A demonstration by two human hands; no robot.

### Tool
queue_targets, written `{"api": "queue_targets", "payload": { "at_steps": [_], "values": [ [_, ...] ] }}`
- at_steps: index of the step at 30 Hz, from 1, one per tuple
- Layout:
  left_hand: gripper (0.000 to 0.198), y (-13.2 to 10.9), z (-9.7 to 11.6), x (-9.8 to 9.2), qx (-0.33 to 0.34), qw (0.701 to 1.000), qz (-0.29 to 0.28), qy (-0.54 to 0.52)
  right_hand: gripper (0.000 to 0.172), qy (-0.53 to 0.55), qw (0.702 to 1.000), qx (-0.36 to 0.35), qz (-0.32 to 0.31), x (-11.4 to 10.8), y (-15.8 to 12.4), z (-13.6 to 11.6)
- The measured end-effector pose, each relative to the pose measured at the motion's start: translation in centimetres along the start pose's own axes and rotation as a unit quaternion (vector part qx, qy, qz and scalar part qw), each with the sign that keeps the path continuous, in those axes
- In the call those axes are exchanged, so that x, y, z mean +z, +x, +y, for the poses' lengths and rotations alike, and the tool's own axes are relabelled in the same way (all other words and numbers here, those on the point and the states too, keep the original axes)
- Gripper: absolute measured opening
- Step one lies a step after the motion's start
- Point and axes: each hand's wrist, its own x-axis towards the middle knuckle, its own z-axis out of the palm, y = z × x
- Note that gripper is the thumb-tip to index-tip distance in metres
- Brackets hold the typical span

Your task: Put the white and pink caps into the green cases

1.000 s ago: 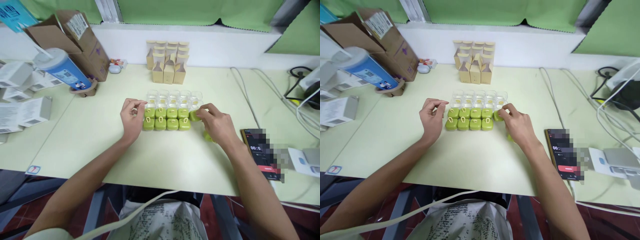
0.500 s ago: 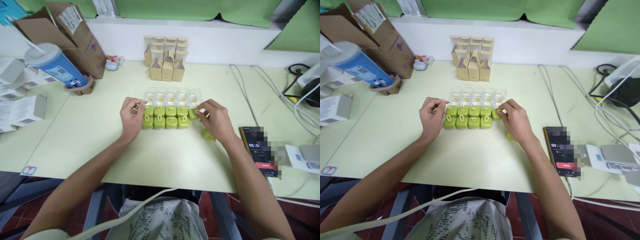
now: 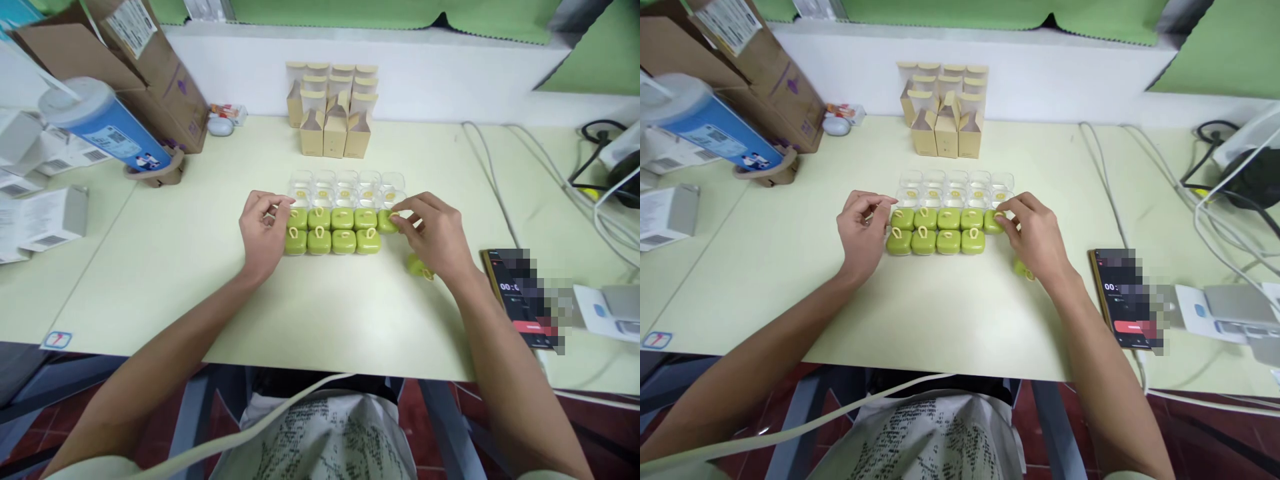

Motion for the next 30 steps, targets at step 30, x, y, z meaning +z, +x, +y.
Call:
{"api": "queue_targets", "payload": {
  "at_steps": [30],
  "values": [
    [0.030, 0.1, 0.1, -0.2, -0.024, 1.000, 0.013, 0.006, 0.037, -0.095, 0.959, 0.066, -0.258, -5.6, -3.4, 0.4]
  ]
}}
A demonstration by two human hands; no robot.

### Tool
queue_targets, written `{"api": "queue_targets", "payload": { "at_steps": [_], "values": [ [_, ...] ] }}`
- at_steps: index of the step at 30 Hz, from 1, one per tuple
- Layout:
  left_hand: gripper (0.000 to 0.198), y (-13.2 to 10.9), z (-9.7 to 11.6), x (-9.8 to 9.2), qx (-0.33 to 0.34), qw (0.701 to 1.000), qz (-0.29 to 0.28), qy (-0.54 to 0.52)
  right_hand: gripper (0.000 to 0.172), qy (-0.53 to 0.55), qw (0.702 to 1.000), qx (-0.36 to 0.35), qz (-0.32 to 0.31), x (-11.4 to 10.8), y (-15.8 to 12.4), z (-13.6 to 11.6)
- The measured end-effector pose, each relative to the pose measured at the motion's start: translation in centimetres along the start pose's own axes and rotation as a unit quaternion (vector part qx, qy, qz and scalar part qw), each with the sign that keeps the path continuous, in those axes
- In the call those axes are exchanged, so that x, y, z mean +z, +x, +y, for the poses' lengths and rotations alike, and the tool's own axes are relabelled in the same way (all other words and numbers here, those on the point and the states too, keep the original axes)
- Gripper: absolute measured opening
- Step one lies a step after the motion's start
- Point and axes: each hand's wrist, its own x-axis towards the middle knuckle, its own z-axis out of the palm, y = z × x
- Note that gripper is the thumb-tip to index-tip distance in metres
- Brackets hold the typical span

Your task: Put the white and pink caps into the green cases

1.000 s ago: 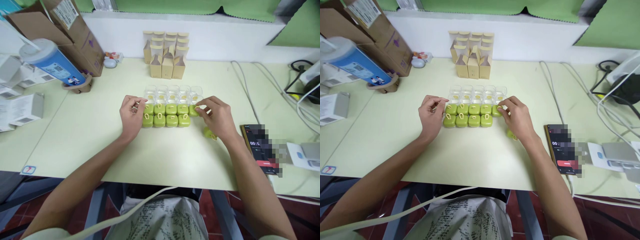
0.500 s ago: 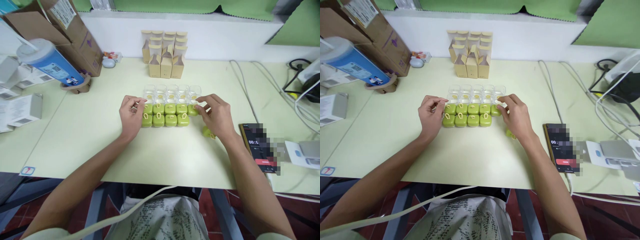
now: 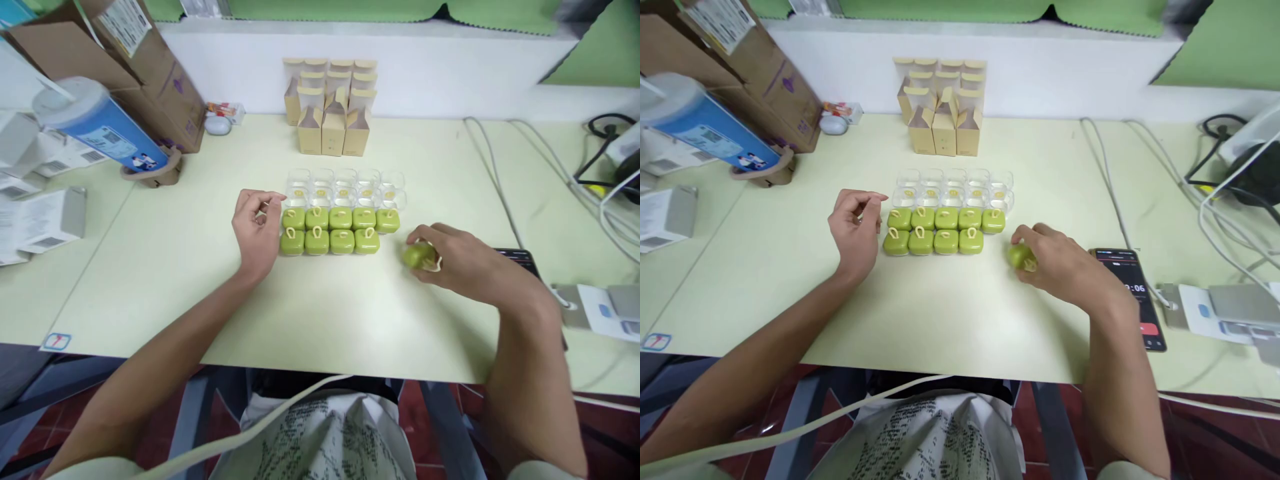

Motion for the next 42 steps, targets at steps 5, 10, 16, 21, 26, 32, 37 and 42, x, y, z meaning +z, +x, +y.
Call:
{"api": "queue_targets", "payload": {
  "at_steps": [5, 10, 16, 21, 26, 32, 37, 42],
  "values": [
    [0.027, 0.0, -0.5, 0.2, -0.005, 1.000, 0.005, -0.012, 0.048, 0.035, 0.997, -0.034, 0.052, -0.5, 0.8, -3.0],
    [0.024, -0.1, -0.6, 0.3, -0.017, 1.000, 0.002, -0.008, 0.039, 0.033, 0.996, -0.013, 0.083, 0.6, 1.3, -4.0],
    [0.019, -0.6, -1.2, 0.6, 0.012, 1.000, 0.019, 0.016, 0.030, 0.024, 0.991, -0.037, 0.125, 1.7, 1.8, -4.2],
    [0.038, -1.1, -3.0, 1.2, -0.020, 0.999, -0.014, -0.044, 0.028, 0.033, 0.991, -0.018, 0.125, 1.4, 1.9, -4.7],
    [0.062, -1.3, -4.0, 1.5, -0.068, 0.990, -0.071, -0.103, 0.032, 0.058, 0.991, -0.006, 0.119, 1.2, 1.9, -4.8],
    [0.073, -0.9, -4.0, 1.4, -0.113, 0.976, -0.137, -0.124, 0.047, 0.086, 0.990, -0.012, 0.111, 1.3, 1.7, -3.7],
    [0.071, -0.5, -4.1, 1.6, -0.103, 0.976, -0.138, -0.137, 0.072, 0.129, 0.987, 0.015, 0.097, 0.9, 1.6, -2.2],
    [0.068, -0.5, -4.3, 1.8, -0.095, 0.979, -0.125, -0.134, 0.084, 0.188, 0.972, 0.072, 0.117, -0.3, 1.9, -0.6]
  ]
}}
